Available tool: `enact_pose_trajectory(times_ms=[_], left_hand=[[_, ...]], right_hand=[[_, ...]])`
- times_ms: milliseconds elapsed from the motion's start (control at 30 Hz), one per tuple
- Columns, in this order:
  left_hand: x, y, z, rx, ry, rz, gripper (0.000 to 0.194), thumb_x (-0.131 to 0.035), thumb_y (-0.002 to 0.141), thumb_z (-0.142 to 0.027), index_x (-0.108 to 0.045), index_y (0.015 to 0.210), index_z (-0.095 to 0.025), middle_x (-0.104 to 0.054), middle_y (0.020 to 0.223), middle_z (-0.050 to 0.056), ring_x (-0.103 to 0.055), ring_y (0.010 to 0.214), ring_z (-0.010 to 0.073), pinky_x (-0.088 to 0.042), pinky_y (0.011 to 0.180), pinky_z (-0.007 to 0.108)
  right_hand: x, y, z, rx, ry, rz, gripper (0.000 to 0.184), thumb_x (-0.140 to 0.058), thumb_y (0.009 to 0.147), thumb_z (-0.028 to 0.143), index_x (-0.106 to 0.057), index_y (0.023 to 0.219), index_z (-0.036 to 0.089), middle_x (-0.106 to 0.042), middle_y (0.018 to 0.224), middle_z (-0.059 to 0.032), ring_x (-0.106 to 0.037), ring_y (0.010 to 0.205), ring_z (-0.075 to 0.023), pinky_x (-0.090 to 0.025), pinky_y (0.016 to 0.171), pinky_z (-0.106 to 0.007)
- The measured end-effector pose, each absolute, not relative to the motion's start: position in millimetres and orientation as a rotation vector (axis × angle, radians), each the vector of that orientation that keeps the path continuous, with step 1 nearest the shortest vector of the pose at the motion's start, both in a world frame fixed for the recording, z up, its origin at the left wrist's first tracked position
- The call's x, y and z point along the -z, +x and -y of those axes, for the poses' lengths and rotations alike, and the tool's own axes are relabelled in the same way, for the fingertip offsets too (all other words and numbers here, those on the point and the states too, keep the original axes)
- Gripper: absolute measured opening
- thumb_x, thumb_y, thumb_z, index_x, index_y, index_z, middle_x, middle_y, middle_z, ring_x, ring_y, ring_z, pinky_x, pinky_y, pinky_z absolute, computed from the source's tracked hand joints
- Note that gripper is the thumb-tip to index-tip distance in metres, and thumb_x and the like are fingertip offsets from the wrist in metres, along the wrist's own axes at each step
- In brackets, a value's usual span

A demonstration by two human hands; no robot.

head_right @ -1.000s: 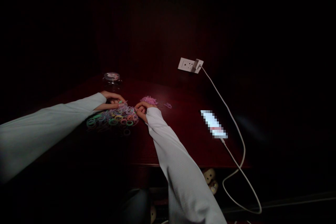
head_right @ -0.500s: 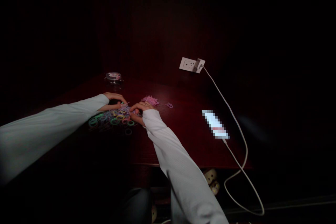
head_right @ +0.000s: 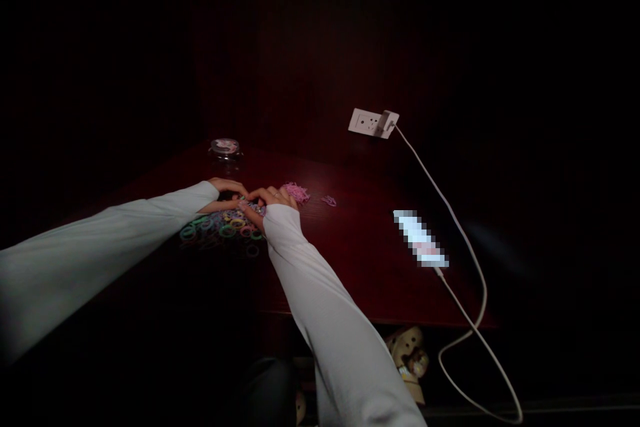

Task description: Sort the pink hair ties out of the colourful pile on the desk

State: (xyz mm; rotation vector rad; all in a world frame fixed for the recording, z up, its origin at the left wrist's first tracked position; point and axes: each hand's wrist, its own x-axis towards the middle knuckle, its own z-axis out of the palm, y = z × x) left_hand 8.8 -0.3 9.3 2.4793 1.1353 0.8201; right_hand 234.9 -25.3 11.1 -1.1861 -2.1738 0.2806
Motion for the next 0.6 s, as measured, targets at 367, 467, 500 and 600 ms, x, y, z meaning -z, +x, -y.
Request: enact_pose_trajectory(times_ms=[367, 467, 500, 600], left_hand=[[-17, 16, 10, -0.846, 2.386, -1.186, 0.038, -0.064, 0.096, -0.045, -0.086, 0.105, -0.015, -0.074, 0.084, 0.005, -0.064, 0.079, 0.0164, -0.050, 0.079, 0.025], [-20, 17, 14, -0.857, 2.362, -1.196, 0.037, -0.065, 0.095, -0.044, -0.085, 0.105, -0.015, -0.076, 0.086, 0.005, -0.066, 0.080, 0.0165, -0.051, 0.079, 0.025], [-21, 17, 15, -0.859, 2.355, -1.203, 0.037, -0.065, 0.095, -0.045, -0.085, 0.106, -0.016, -0.077, 0.087, 0.005, -0.067, 0.080, 0.0168, -0.051, 0.079, 0.025], [-24, 17, 19, -0.860, 2.351, -1.214, 0.037, -0.064, 0.097, -0.045, -0.084, 0.108, -0.016, -0.078, 0.090, 0.005, -0.068, 0.082, 0.0174, -0.052, 0.080, 0.025]], right_hand=[[-2, 237, 20, -0.218, -1.138, 2.246, 0.023, -0.073, 0.102, 0.051, -0.081, 0.102, 0.030, -0.070, 0.098, -0.0026, -0.057, 0.105, -0.0235, -0.039, 0.096, -0.035], [-3, 237, 21, -0.267, -1.139, 2.238, 0.018, -0.075, 0.101, 0.046, -0.082, 0.101, 0.030, -0.070, 0.099, -0.0021, -0.057, 0.105, -0.0234, -0.039, 0.097, -0.035], [-4, 237, 21, -0.288, -1.145, 2.230, 0.015, -0.077, 0.100, 0.044, -0.082, 0.100, 0.030, -0.070, 0.099, -0.0019, -0.057, 0.105, -0.0234, -0.039, 0.097, -0.035], [-5, 238, 21, -0.348, -1.162, 2.187, 0.008, -0.081, 0.097, 0.037, -0.082, 0.097, 0.029, -0.071, 0.097, -0.0009, -0.057, 0.104, -0.0226, -0.039, 0.096, -0.034]])
